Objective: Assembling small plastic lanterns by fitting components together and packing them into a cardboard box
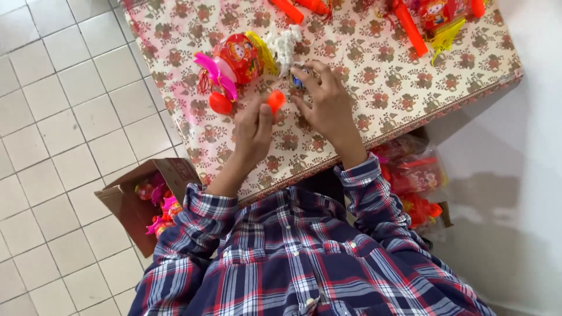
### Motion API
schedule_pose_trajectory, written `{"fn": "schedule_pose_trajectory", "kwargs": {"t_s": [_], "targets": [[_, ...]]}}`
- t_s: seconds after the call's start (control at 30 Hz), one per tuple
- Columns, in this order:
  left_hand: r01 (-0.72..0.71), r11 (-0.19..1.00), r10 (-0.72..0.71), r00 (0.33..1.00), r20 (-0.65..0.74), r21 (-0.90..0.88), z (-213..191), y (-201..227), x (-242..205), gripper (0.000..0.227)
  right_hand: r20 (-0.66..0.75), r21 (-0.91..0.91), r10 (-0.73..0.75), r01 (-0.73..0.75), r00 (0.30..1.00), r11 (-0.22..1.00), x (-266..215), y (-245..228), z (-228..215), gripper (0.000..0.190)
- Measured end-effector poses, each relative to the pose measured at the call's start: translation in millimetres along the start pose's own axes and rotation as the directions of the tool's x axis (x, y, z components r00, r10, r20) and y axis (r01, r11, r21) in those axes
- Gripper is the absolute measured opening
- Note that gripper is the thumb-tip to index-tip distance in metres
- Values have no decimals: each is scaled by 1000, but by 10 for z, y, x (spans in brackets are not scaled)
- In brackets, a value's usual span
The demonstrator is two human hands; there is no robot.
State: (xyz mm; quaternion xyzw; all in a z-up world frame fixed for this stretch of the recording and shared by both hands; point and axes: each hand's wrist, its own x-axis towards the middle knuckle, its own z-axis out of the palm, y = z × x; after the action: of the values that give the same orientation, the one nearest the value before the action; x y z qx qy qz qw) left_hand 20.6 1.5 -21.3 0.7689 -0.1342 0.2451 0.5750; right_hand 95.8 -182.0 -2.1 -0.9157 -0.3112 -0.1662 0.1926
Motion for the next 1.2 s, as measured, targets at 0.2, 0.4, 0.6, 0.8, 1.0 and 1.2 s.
{"fn": "schedule_pose_trajectory", "kwargs": {"t_s": [0.2,0.4,0.6,0.8,1.0,1.2], "targets": [[68,985,-65,998,-21,159,-50,23,-77,39,73,157,22,-34,997,987,-96,108,194,30],[-13,992,18,999,-36,124,-124,86,33,31,-187,327,45,19,981,945,-93,104,-25,29],[-47,989,53,998,-42,138,-154,66,14,29,-262,748,219,54,940,662,-266,-128,-260,24],[-157,975,164,986,-35,156,-123,-27,-21,32,-282,676,17,187,959,713,-340,-280,-209,25],[-228,950,235,972,-6,214,-161,166,27,30,-240,499,-79,193,967,845,-231,-483,-512,27],[-220,963,225,974,-15,158,-168,197,19,28,-280,470,-131,254,951,845,-176,-512,-540,28]]}}
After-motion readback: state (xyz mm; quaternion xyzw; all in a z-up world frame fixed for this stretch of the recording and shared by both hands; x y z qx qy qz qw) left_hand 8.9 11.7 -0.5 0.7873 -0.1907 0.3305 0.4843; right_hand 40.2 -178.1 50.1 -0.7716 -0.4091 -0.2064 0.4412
